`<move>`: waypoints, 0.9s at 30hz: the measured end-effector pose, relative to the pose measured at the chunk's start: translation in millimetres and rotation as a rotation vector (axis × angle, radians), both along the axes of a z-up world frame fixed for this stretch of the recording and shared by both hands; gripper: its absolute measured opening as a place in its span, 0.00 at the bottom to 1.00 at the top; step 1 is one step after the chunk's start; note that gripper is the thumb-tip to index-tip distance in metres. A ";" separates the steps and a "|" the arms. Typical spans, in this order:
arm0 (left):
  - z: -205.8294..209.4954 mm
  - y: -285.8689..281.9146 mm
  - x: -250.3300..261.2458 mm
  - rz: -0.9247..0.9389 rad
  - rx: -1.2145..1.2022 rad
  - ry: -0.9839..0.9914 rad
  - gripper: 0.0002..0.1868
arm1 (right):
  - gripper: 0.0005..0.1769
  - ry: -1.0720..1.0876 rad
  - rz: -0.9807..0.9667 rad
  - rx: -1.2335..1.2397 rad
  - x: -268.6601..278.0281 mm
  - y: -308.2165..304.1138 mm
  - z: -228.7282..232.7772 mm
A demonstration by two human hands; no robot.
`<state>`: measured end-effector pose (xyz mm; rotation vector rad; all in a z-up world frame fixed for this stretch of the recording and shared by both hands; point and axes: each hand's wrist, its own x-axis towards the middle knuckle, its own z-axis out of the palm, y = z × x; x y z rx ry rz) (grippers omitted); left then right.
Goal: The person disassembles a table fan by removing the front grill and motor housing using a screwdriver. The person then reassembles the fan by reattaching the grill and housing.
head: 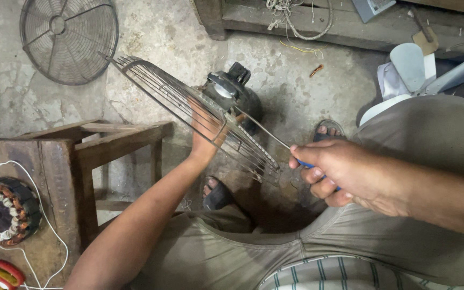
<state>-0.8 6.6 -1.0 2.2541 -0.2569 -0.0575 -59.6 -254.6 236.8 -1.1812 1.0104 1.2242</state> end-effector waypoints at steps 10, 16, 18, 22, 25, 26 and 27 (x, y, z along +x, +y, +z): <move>-18.2 6.0 0.2 -0.005 0.048 0.000 0.63 | 0.18 0.024 0.005 0.035 6.6 8.1 9.6; -73.2 18.5 -4.3 -0.040 0.248 -0.119 0.58 | 0.18 -0.089 0.347 -0.105 25.5 9.8 9.9; -88.7 25.2 -7.0 -0.218 0.836 -0.339 0.51 | 0.18 -0.145 0.406 -0.070 26.8 12.6 7.4; -108.3 33.1 -6.5 -0.138 0.640 -0.394 0.46 | 0.24 -0.196 0.793 -0.383 25.5 25.2 -7.3; -113.0 35.9 -13.5 -0.223 0.963 -0.637 0.38 | 0.20 -0.496 1.272 -0.315 27.6 26.5 -15.9; -112.8 35.3 -14.4 -0.227 0.919 -0.609 0.36 | 0.16 -0.720 1.679 -0.276 29.5 26.9 -16.4; -111.0 35.9 -14.8 -0.229 0.869 -0.569 0.35 | 0.13 -0.953 2.080 -0.219 30.7 27.9 -15.8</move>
